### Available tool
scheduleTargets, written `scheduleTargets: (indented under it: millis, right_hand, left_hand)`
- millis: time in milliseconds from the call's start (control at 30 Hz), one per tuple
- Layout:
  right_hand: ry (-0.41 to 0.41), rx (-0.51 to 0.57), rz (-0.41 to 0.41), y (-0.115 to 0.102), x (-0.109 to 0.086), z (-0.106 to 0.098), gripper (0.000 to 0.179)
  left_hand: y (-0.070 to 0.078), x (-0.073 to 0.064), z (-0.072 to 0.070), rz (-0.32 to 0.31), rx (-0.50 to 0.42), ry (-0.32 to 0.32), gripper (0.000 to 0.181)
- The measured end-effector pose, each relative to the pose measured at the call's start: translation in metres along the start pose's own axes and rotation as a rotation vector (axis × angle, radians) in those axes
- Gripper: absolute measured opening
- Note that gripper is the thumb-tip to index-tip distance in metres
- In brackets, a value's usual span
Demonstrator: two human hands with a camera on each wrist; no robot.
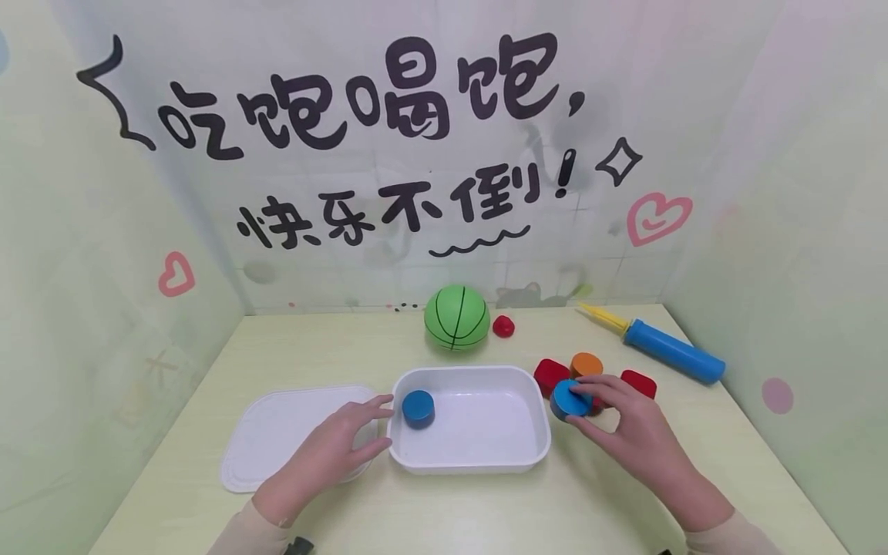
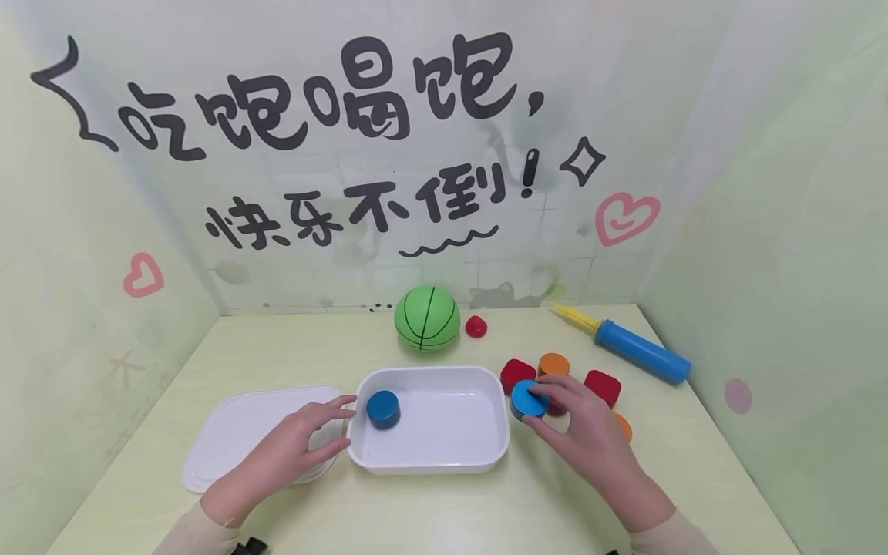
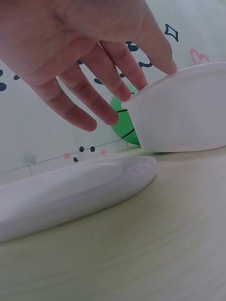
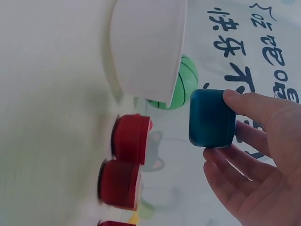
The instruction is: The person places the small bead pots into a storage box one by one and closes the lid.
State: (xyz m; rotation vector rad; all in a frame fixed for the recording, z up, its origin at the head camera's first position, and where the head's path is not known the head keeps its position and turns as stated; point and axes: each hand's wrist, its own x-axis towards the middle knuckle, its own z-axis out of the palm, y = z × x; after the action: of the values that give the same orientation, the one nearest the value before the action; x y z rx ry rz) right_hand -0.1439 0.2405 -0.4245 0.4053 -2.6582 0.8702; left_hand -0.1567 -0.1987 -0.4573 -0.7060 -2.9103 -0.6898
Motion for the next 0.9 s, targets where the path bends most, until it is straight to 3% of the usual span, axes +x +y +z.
scheduleTargets:
  millis: [167,533,900]
  right_hand:
    - [0.009,0.071,-0.014,-0.014,0.004,0.011,0.049]
    - [-0.17,0.151,-0.069,-0.046,0.019,0.041,0.047]
    - [-0.354,0.207,-0.176,-0.064,0.036,0.075,0.041]
  left_hand:
    - [-0.001,-0.001,0.002,-0.009,0.0,0.001,0.041]
    - [-0.002,0.0,0.004,0.003,-0.008,0.021,0.04]
    - [0.001,-0.001,0.001,-0.017,-0.015,0.022,0.041]
